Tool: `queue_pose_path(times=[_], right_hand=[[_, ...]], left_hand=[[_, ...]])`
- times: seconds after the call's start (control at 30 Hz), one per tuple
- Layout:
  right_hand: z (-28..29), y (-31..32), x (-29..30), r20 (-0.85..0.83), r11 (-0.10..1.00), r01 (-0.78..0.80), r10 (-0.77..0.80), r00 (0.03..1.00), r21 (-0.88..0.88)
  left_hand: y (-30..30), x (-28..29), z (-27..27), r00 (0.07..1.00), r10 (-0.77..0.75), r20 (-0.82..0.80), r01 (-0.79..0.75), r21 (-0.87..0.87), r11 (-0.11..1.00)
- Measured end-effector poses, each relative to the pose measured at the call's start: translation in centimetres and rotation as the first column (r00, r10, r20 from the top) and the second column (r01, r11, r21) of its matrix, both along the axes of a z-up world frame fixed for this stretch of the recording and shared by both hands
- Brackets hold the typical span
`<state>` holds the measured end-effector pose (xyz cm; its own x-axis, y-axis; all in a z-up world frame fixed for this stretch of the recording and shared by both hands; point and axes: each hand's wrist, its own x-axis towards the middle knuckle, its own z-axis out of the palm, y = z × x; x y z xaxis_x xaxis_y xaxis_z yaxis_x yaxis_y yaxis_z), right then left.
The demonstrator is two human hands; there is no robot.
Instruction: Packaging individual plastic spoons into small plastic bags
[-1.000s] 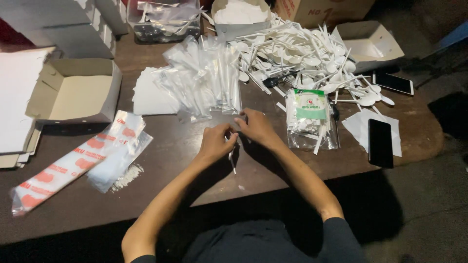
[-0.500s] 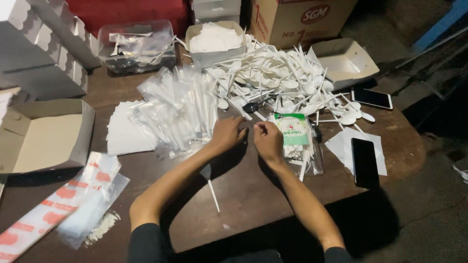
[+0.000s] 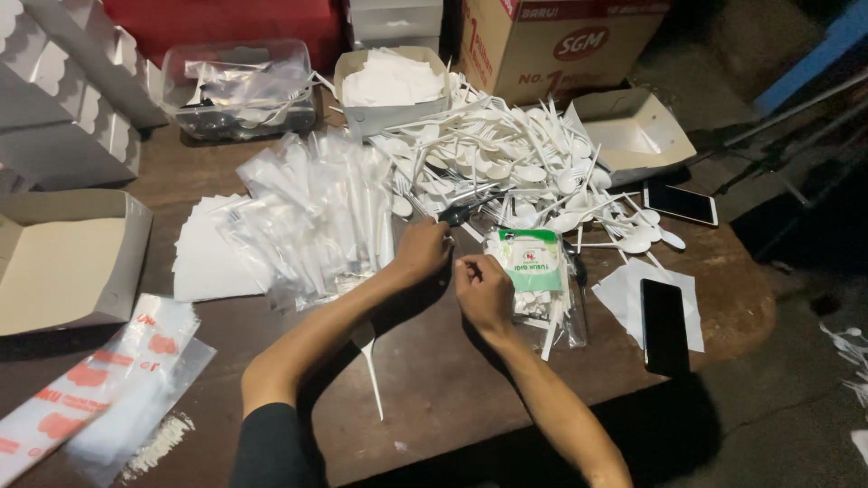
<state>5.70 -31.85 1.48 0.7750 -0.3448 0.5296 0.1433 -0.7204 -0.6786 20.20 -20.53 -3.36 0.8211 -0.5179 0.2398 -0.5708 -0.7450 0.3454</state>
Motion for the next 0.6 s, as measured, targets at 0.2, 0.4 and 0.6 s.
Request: queue_pose_path(times=[0.2, 0.4, 0.6], right_hand=[[0.0, -0.4, 0.2, 0.048, 1.000, -0.002, 0.002, 0.999, -0.011], [-0.4, -0.8, 0.4, -0.003, 0.998, -0.032, 0.033, 0.999, 0.050], [1.5, 1.1, 0.2, -0.055, 0.934, -0.226, 0.250, 0.967, 0.277]], left_hand=[[2.1, -1.3, 1.4, 0.979, -0.098, -0.177, 0.068, -0.170, 0.983], [5.5, -7.0, 5.1, 0.959, -0.271, -0.088, 0.199, -0.472, 0.859], [8.6, -13.1, 5.9, 0.914, -0.404, 0.026, 0.364, -0.486, 0.794]])
